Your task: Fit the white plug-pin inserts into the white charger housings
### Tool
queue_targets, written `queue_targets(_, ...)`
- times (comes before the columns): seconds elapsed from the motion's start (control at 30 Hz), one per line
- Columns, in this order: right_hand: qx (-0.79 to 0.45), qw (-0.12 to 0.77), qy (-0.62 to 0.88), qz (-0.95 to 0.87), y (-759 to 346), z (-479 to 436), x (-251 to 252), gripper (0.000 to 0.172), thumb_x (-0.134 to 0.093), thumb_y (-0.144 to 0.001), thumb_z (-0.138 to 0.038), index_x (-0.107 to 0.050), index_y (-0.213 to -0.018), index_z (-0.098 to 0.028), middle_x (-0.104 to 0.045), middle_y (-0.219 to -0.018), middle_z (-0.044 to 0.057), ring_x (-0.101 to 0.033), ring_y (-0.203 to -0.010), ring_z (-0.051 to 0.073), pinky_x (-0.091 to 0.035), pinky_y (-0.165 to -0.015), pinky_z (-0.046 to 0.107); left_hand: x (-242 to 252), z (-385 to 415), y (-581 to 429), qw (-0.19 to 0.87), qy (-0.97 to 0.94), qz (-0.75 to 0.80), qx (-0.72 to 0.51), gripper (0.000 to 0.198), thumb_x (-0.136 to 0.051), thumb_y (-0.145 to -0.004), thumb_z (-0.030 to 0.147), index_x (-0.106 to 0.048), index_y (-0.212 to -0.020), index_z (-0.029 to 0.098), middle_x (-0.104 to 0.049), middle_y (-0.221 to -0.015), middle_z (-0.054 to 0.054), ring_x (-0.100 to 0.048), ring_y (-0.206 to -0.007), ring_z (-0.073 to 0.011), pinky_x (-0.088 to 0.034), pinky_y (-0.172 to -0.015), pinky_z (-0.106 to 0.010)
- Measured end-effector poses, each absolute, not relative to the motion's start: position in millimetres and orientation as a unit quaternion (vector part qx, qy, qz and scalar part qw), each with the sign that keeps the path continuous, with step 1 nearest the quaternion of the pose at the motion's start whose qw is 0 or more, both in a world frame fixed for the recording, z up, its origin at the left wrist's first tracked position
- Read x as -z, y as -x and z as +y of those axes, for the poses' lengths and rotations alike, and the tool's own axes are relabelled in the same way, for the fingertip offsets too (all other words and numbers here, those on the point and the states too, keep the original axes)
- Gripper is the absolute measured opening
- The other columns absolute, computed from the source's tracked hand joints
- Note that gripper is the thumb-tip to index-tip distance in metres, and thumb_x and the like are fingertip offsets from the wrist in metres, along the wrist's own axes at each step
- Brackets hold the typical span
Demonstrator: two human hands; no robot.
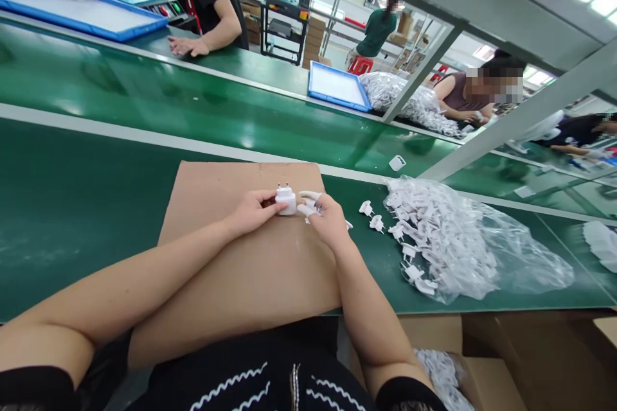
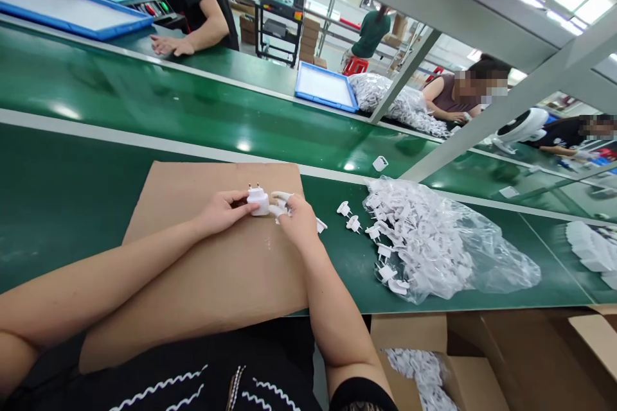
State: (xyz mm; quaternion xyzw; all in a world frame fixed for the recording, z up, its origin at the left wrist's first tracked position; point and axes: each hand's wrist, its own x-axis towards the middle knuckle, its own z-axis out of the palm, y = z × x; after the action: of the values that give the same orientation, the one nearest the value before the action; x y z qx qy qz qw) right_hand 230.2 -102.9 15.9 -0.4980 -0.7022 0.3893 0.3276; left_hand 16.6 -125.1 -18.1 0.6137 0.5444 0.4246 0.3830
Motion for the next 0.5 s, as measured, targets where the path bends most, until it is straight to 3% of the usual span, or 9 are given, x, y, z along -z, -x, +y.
queue_targets(0.1, -0.301, 0.28, 0.467, -0.783, -230.1, -107.2, -19.6, 0.051, -0.061, -0.082, -0.018, -0.064, -0.132, -0.028, -0.064, -0.096, 0.001, -0.059, -0.085, 0.016, -0.049, -0.079, 0.029, 7.5, -124.7, -14.4, 0.475, -0.581, 0.5, -0.433, 0.06, -0.07, -0.079, 0.066, -0.073, -0.113, 0.017, -0.073, -0.094, -0.006, -0.065, -0.087, -0.0261, -0.052, -0.079, -0.034)
queue_targets(0.2, -0.283, 0.29, 0.423, -0.81, -228.1, -110.1, -22.2, 0.058, -0.059, -0.082, -0.012, -0.059, -0.137, -0.027, -0.063, -0.095, 0.001, -0.059, -0.085, 0.016, -0.048, -0.078, 0.027, 0.9, -125.6, -14.3, 0.545, -0.546, 0.44, -0.46, 0.061, -0.073, -0.079, 0.065, -0.072, -0.114, 0.016, -0.071, -0.11, -0.01, -0.063, -0.108, -0.0312, -0.05, -0.095, -0.039)
queue_targets(0.37, -0.316, 0.342, 0.362, -0.807, -224.7, -112.9, -22.7, 0.05, -0.065, -0.089, -0.029, -0.058, -0.138, -0.029, -0.066, -0.11, 0.003, -0.062, -0.096, 0.017, -0.049, -0.084, 0.029, 0.9, -129.8, -18.2, 0.622, -0.468, 0.412, -0.474, 0.06, -0.075, -0.079, 0.064, -0.07, -0.115, 0.016, -0.072, -0.108, -0.011, -0.066, -0.098, -0.0271, -0.052, -0.09, -0.036)
queue_targets(0.5, -0.324, 0.348, 0.345, -0.809, -224.1, -114.8, -21.2, 0.053, -0.065, -0.09, -0.032, -0.053, -0.141, -0.031, -0.065, -0.122, 0.004, -0.063, -0.104, 0.019, -0.05, -0.09, 0.032, -0.9, -136.2, -23.4, 0.629, -0.442, 0.405, -0.495, 0.054, -0.076, -0.08, 0.061, -0.071, -0.11, 0.016, -0.073, -0.104, -0.01, -0.067, -0.095, -0.024, -0.052, -0.087, -0.031)
